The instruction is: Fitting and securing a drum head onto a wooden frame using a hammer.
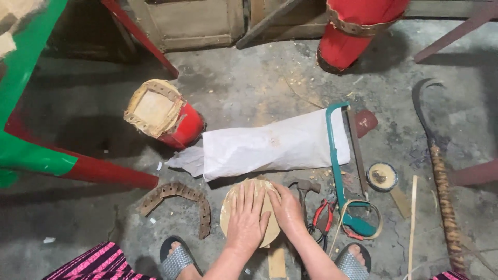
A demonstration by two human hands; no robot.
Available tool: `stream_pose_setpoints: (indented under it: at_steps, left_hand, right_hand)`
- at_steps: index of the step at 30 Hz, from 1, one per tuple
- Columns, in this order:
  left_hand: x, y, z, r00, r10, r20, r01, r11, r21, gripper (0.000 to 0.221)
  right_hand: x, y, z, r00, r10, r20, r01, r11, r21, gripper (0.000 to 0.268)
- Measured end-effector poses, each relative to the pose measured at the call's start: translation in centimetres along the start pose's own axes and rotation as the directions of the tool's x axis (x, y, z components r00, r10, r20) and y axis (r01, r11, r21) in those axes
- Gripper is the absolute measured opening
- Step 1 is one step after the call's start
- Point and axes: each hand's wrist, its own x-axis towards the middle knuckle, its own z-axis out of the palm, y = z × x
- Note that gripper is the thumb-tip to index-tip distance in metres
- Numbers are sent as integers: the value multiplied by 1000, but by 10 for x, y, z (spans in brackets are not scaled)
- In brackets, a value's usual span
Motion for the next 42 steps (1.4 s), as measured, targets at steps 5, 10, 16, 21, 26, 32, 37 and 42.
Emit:
stream_pose_setpoints:
  at_steps: [5, 10, 16, 21, 26, 32, 37, 42]
  left_hand:
    - [2, 0, -4, 1000, 0, 13, 2, 996, -90, 73]
    - [3, -3, 5, 999, 16, 50, -17, 1000, 21, 79]
    - [5, 0, 7, 998, 58, -15, -56, 993, 107, 83]
    - [7, -1, 10, 999, 47, 9, -48, 994, 100, 82]
    - [3, -5, 22, 997, 32, 64, -40, 991, 131, 82]
    - [0, -11, 33, 999, 26, 34, -29, 995, 92, 82]
    - [-2, -18, 45, 999, 49, 20, -52, 980, 190, 82]
    - [-8, -25, 60, 998, 12, 57, -25, 973, 229, 84]
  right_hand:
    - [4, 3, -3, 1000, -11, 0, 11, 998, 59, 39]
    - [20, 23, -12, 982, 125, 139, -172, 893, 416, 31]
    - [66, 109, -68, 889, 419, -185, -326, 862, 388, 33]
    - [99, 308, -119, 777, 432, -458, -396, 901, 176, 24]
    - [107, 381, -194, 733, 317, -602, -445, 893, -72, 20]
    - [121, 327, -214, 788, 265, -556, -474, 837, -273, 26]
    - [136, 305, -203, 827, 387, -408, -558, 652, -514, 36]
    - [144, 311, -205, 844, 319, -431, -524, 663, -535, 35]
